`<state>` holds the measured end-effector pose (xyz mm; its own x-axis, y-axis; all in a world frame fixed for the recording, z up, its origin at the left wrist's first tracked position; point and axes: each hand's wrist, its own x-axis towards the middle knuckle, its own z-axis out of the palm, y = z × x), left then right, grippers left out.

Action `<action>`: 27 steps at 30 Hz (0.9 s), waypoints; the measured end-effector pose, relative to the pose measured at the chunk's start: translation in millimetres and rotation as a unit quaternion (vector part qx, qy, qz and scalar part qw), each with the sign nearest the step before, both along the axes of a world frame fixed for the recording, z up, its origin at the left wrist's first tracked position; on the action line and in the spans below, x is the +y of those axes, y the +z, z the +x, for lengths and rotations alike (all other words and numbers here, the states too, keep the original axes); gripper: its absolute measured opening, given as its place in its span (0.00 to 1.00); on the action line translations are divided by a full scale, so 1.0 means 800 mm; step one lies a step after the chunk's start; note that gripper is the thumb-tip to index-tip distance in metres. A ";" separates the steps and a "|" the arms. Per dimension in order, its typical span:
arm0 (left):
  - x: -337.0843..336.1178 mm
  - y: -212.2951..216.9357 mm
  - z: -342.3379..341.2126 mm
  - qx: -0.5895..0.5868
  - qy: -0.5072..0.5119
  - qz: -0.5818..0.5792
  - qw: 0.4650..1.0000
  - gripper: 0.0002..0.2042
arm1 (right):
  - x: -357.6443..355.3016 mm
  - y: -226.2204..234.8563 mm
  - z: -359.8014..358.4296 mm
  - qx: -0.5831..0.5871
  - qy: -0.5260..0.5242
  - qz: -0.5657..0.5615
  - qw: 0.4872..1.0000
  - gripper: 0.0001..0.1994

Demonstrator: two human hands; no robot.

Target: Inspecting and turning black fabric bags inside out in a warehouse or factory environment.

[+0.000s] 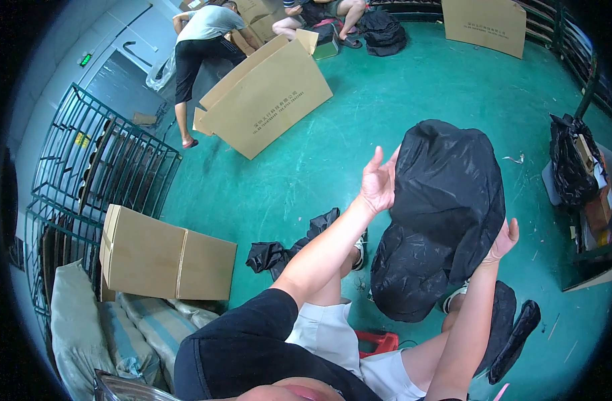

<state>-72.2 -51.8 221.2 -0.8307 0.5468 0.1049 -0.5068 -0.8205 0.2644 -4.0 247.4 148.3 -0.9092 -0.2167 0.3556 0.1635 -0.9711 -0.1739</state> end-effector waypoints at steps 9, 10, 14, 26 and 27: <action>-0.010 -0.022 -0.002 -0.032 -0.021 -0.035 0.999 0.33 | -0.006 0.020 0.000 -0.030 -0.013 -0.014 0.999 0.32; -0.006 -0.025 -0.003 -0.050 -0.004 -0.043 0.998 0.33 | -0.004 0.015 -0.003 -0.030 -0.011 -0.020 0.999 0.30; 0.009 -0.006 0.007 -0.056 -0.008 -0.027 0.998 0.31 | 0.017 0.003 -0.005 -0.020 -0.008 -0.015 1.000 0.29; -0.002 -0.014 0.002 -0.089 -0.002 -0.135 0.987 0.24 | 0.021 0.004 -0.005 -0.082 -0.075 0.029 0.993 0.25; -0.001 -0.018 0.001 -0.088 0.000 -0.136 0.987 0.24 | 0.018 0.007 -0.007 -0.082 -0.076 0.038 0.993 0.24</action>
